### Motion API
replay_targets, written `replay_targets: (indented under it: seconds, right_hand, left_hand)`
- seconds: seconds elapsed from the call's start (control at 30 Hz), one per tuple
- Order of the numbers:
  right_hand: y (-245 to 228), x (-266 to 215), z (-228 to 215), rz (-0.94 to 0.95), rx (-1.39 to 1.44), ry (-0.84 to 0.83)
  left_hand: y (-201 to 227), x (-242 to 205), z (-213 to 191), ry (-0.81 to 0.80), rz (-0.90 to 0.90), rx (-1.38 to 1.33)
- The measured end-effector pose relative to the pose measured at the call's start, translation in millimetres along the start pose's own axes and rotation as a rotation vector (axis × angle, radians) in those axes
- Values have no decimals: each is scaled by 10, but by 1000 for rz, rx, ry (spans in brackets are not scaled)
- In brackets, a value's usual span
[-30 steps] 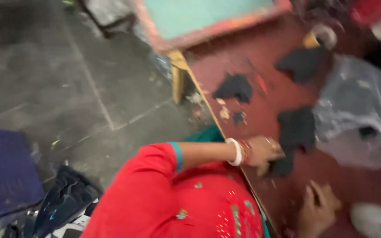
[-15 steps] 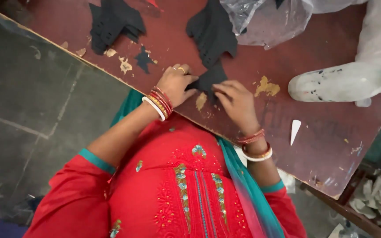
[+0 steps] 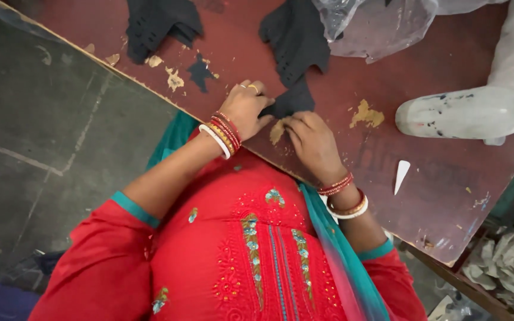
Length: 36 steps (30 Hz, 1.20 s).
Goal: The person separates black material pieces from a plastic bag on a table, peels them apart, and places them into a tray. The person also handles a white plastic bottle and a roll of tape during the process.
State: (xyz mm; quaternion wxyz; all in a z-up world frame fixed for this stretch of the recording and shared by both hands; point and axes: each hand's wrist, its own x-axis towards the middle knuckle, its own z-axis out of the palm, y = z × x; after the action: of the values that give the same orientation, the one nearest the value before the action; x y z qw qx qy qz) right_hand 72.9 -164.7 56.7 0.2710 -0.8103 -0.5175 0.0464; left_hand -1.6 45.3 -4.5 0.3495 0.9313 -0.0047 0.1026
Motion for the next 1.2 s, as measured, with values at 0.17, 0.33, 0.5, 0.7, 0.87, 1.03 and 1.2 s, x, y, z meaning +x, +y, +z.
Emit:
replay_targets:
  seconds: [0.17, 0.33, 0.5, 0.7, 0.87, 1.03, 1.2]
  right_hand:
    - [67, -138, -164, 80, 56, 36]
    - [238, -212, -249, 432, 199, 223]
    - [232, -202, -218, 359, 223, 222]
    - [159, -124, -224, 429, 254, 205]
    - [244, -99, -243, 373, 139, 231]
    - [348, 153, -112, 188, 101, 115]
    - [410, 455, -86, 11, -15, 119]
  left_hand:
    - [-32, -85, -57, 26, 4, -4]
    - [-339, -421, -608, 347, -78, 54]
    - [-647, -546, -1106, 525, -249, 291]
    - [-185, -221, -492, 317, -115, 234]
    - [84, 67, 182, 139, 62, 143]
    - [96, 152, 216, 47, 13, 58]
    - [173, 164, 150, 42, -31, 9]
